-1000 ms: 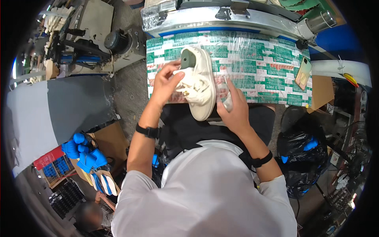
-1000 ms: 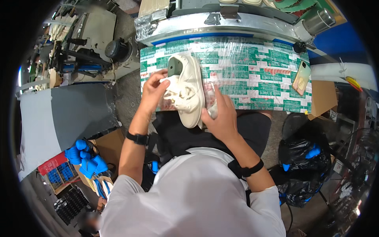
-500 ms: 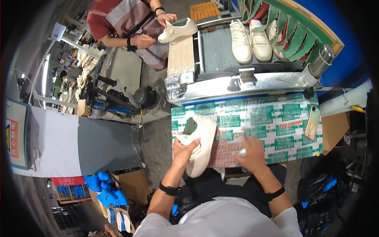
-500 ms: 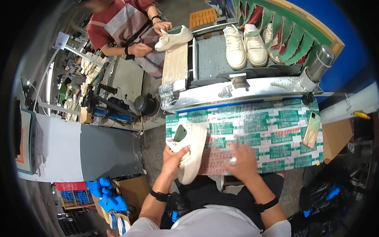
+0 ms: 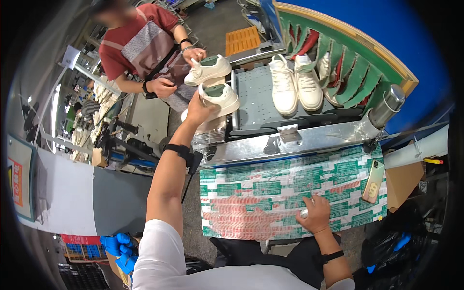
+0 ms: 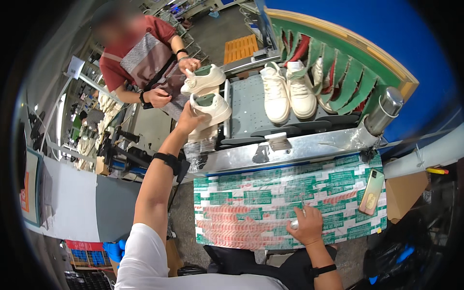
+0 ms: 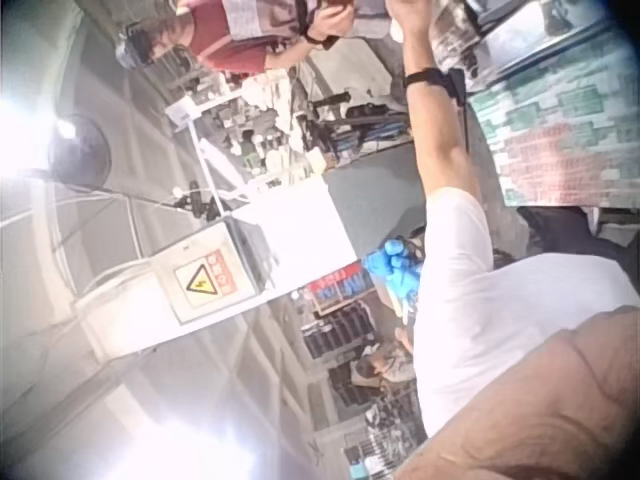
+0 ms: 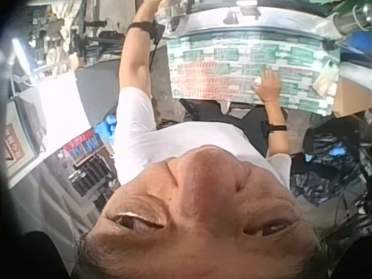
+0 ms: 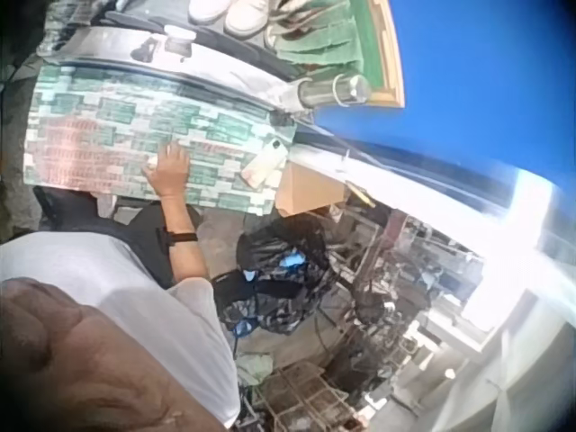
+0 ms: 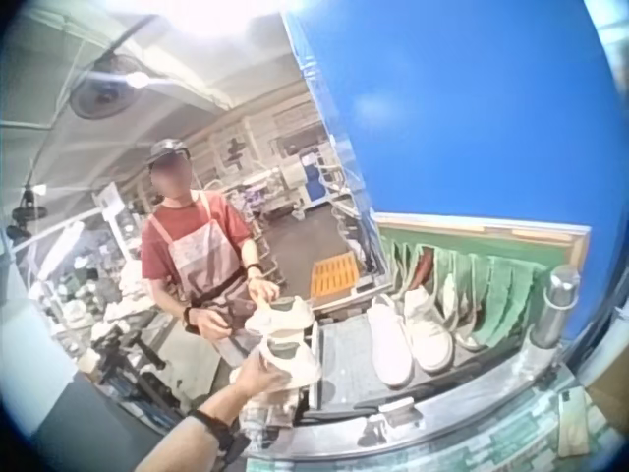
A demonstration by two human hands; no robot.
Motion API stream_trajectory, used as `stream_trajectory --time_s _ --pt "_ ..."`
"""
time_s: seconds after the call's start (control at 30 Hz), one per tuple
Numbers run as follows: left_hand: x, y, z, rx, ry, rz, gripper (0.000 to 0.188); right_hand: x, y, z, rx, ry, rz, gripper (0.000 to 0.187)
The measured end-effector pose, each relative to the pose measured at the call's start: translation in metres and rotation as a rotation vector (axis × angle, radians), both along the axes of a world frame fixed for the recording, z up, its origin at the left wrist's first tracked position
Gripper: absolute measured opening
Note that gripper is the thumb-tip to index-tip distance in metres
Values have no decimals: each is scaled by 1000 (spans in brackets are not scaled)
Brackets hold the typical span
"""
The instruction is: Cleaning and inspecting shoes during the manufacturing process using a cloth and air hose.
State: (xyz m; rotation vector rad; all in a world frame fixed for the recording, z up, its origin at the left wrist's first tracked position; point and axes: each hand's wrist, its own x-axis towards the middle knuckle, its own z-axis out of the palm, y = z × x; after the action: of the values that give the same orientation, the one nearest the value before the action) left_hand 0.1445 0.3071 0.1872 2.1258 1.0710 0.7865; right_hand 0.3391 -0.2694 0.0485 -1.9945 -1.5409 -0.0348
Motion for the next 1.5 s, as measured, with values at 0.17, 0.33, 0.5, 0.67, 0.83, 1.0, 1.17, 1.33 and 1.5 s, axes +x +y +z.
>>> stream_trajectory --time_s 0.17,0.33,0.5,0.67,0.83,1.0,1.17,1.33,1.5 --pt "73 -81 1 388 320 133 91 4 -12 -2 -31 7 -42 52" --pt "159 -112 -37 459 242 -157 104 7 -2 -1 -57 49 9 52" --pt "277 -89 -50 -576 60 -352 106 6 -9 -9 -71 60 12 52" --pt "307 -97 -63 -466 294 81 124 6 -10 -11 -93 76 13 50" --pt "305 -88 -70 -373 217 7 115 6 -14 -10 -113 92 13 48" --pt "300 -70 -45 -601 19 -5 86 6 -11 -13 -92 80 10 50" --pt "250 -72 18 -951 -345 -195 51 4 -6 -9 -68 51 -4 47" --pt "138 -171 85 -806 -328 -209 50 4 -10 -8 -23 63 -9 48" --pt "7 -320 64 -544 -243 -62 81 4 -21 -11 16 60 -40 52"
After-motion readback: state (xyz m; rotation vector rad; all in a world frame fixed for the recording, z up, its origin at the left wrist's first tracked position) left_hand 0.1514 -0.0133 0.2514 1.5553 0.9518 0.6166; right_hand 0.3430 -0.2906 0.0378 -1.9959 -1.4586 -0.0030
